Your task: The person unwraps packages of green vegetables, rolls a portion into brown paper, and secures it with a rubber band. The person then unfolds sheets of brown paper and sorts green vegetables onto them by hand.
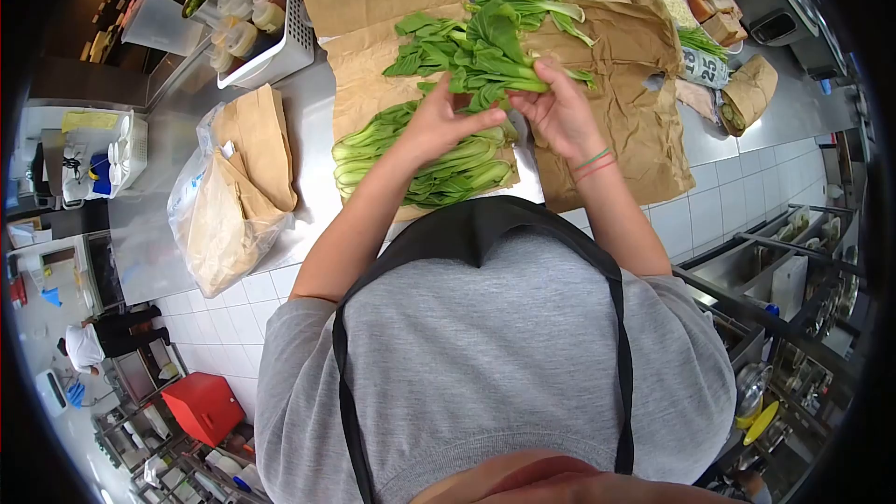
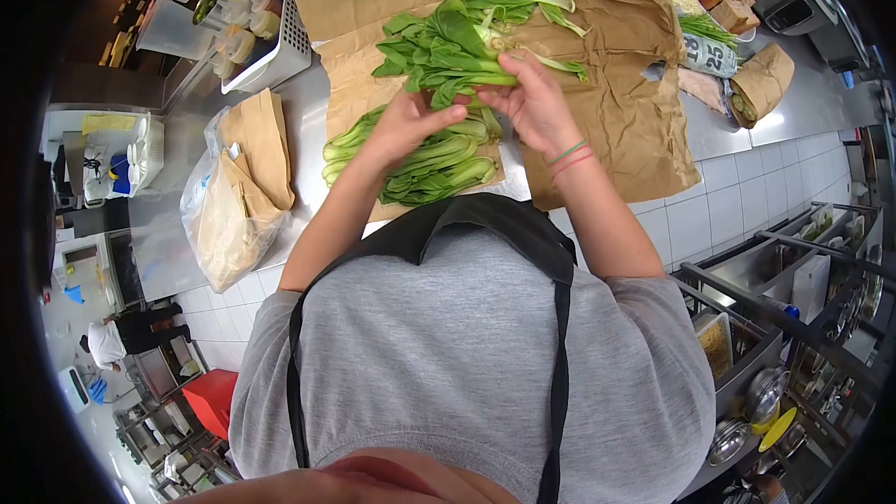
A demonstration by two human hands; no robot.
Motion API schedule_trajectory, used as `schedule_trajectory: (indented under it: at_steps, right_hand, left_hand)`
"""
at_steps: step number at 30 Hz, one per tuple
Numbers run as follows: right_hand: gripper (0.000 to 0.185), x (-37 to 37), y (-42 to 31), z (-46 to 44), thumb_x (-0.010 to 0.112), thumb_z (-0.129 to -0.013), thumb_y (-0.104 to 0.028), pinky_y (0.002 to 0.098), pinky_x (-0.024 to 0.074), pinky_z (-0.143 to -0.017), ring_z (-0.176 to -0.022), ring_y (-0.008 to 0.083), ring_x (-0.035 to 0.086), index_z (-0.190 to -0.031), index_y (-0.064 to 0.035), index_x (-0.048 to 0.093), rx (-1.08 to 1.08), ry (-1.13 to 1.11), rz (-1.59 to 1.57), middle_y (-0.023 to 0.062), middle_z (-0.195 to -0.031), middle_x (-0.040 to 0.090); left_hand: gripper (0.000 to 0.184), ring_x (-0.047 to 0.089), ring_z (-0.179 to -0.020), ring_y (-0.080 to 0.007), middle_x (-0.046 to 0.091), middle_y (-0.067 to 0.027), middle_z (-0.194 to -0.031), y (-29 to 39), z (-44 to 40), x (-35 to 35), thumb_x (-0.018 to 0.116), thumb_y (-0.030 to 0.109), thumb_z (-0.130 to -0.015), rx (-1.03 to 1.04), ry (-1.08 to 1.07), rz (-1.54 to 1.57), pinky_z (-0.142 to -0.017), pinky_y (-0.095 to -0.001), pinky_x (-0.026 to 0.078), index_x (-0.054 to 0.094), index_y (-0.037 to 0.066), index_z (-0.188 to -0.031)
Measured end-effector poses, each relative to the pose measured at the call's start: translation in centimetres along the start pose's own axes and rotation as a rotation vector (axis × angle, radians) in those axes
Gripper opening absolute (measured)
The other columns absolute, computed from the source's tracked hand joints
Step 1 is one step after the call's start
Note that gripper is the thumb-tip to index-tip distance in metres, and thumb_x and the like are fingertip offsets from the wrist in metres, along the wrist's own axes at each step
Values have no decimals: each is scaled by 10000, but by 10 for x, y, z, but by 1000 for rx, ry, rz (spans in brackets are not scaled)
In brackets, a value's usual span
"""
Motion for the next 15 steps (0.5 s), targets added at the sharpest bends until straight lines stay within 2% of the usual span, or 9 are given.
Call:
schedule_trajectory:
  at_steps: [4, 5, 6, 7, 9, 11, 13, 14, 15]
  right_hand:
    - [189, 6, 20, -1, 560, -911, -145, 286, 534, -763, -896, 167, 617, -1078, -82, 499, 59, -38, -27, 68, -1026, 608]
    - [190, 4, 21, 0, 571, -905, -139, 286, 525, -767, -906, 157, 611, -1077, -95, 501, 53, -42, -12, 57, -1019, 608]
    - [190, 2, 24, 0, 571, -905, -139, 286, 525, -767, -906, 157, 611, -1077, -95, 501, 50, -40, -11, 57, -1019, 608]
    - [192, 1, 27, 2, 583, -898, -151, 280, 504, -793, -914, 153, 603, -1068, -90, 518, 32, -54, 191, 40, -998, 603]
    - [195, -5, 36, 4, 596, -891, -162, 274, 483, -818, -923, 149, 595, -1059, -86, 534, 11, -67, 392, 23, -977, 598]
    - [231, 19, 42, 13, 693, -815, -182, 291, 450, -837, -965, 169, 561, -978, -77, 567, -251, -346, 1139, 15, -981, 583]
    - [252, 30, 37, 14, 710, -791, -214, 304, 440, -844, -975, 188, 551, -954, -73, 578, -325, -400, 1280, 30, -984, 588]
    - [276, 41, 33, 14, 728, -768, -245, 316, 430, -851, -985, 207, 542, -930, -69, 590, -407, -451, 1423, 46, -987, 593]
    - [303, 49, 29, 13, 746, -744, -277, 329, 419, -858, -995, 226, 532, -906, -66, 601, -494, -501, 1564, 61, -990, 598]
  left_hand:
    - [865, 509, -1145, -204, 498, -152, -1267, -14, 7, -2, 822, 269, -710, -291, 88, 119, -941, -359, 446, 314, -23, -1346]
    - [865, 509, -1145, -204, 498, -152, -1267, -10, 10, -8, 822, 269, -710, -291, 87, 119, -941, -359, 446, 314, -23, -1346]
    - [850, 485, -1172, -209, 488, -151, -1281, 11, 11, -19, 819, 263, -709, -113, 100, 60, -969, -364, 417, 333, 16, -1362]
    - [838, 462, -1200, -214, 478, -150, -1295, 32, 15, -31, 815, 256, -708, 64, 111, 2, -997, -370, 388, 352, 56, -1377]
    - [834, 429, -1231, -221, 470, -141, -1306, 54, 28, -62, 812, 270, -699, 146, 134, 31, -1012, -376, 367, 367, 92, -1382]
    - [832, 397, -1262, -229, 461, -131, -1317, 68, 35, -77, 809, 284, -690, 224, 166, 62, -1028, -382, 347, 381, 128, -1386]
    - [800, 370, -1284, -246, 443, -102, -1346, 67, 37, -64, 792, 325, -696, 176, 41, -441, -1042, -417, 321, 408, 147, -1376]
    - [646, 404, -1261, -257, 416, -62, -1393, 68, 38, -42, 720, 302, -774, 341, -99, -707, -1042, -396, 311, 457, 141, -1341]
    - [646, 404, -1261, -257, 416, -62, -1393, 57, 39, -36, 720, 302, -774, 340, -96, -707, -1042, -396, 311, 457, 141, -1341]
Point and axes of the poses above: each hand's wrist, its own z-axis away from the middle knuckle, its own x-axis out of the palm, y = z × x, the point moved 9 cm from there along -z, towards the middle knuckle
